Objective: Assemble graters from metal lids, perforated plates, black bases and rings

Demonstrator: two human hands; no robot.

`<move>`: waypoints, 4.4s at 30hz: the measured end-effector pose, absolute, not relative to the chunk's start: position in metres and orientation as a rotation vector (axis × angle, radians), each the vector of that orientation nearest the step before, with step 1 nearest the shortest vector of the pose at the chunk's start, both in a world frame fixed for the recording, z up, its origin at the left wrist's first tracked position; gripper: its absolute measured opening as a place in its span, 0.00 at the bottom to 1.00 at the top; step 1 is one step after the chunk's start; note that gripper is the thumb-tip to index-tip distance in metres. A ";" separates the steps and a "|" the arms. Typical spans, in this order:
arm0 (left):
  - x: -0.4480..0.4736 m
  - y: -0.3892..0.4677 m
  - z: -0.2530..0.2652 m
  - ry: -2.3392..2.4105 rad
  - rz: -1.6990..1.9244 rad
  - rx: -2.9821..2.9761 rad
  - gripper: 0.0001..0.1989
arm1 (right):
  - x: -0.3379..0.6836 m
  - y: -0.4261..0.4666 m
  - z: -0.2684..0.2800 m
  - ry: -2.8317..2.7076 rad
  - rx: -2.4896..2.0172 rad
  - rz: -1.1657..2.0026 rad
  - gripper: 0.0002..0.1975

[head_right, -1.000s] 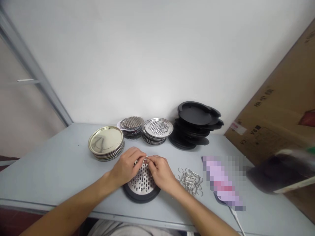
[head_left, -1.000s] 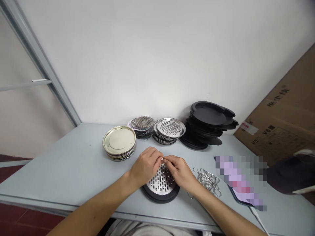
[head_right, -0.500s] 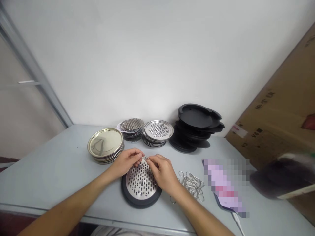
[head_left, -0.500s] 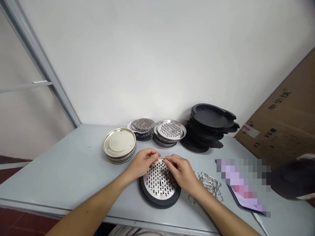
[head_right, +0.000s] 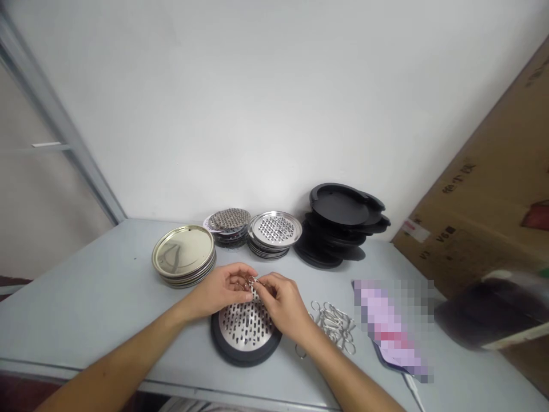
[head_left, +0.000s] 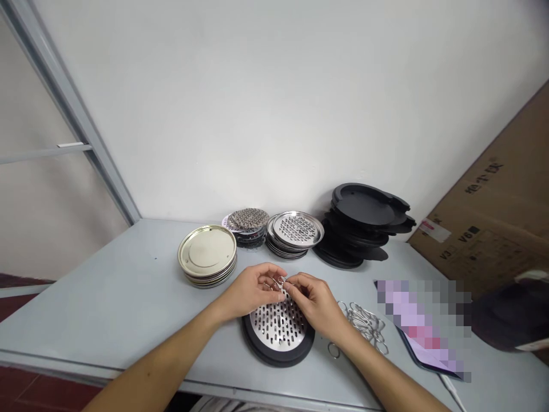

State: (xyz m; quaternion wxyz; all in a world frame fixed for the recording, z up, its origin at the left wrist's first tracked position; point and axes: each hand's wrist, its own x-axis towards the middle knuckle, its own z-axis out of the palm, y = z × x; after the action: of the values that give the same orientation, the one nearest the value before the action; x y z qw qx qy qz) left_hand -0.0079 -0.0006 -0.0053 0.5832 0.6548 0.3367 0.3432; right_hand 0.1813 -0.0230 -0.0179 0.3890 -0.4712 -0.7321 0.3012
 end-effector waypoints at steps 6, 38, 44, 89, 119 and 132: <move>-0.008 -0.001 -0.003 0.873 0.900 1.553 0.15 | 0.181 -0.025 -0.017 -1.884 -1.174 0.795 0.15; -0.005 -0.002 -0.004 1.038 1.090 1.729 0.14 | 0.184 -0.025 -0.021 -1.699 -1.174 0.933 0.11; -0.004 -0.007 0.003 0.959 1.044 1.889 0.10 | 0.182 -0.025 -0.019 -1.664 -1.143 1.012 0.13; -0.015 0.012 -0.025 1.379 0.920 2.114 0.16 | 0.181 -0.023 -0.020 -1.547 -1.275 1.256 0.14; -0.023 0.015 0.004 0.940 0.998 1.152 0.21 | 0.183 -0.018 -0.022 -1.149 -1.090 1.385 0.15; -0.004 -0.003 -0.001 0.824 0.893 1.591 0.26 | 0.184 -0.015 -0.012 -0.763 -0.795 1.686 0.09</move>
State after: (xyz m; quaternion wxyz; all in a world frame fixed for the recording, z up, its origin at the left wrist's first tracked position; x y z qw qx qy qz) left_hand -0.0038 -0.0029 -0.0010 0.5393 0.6693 0.3467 0.3755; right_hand 0.1837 -0.0147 -0.0115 0.5344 -0.3337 -0.3202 0.7074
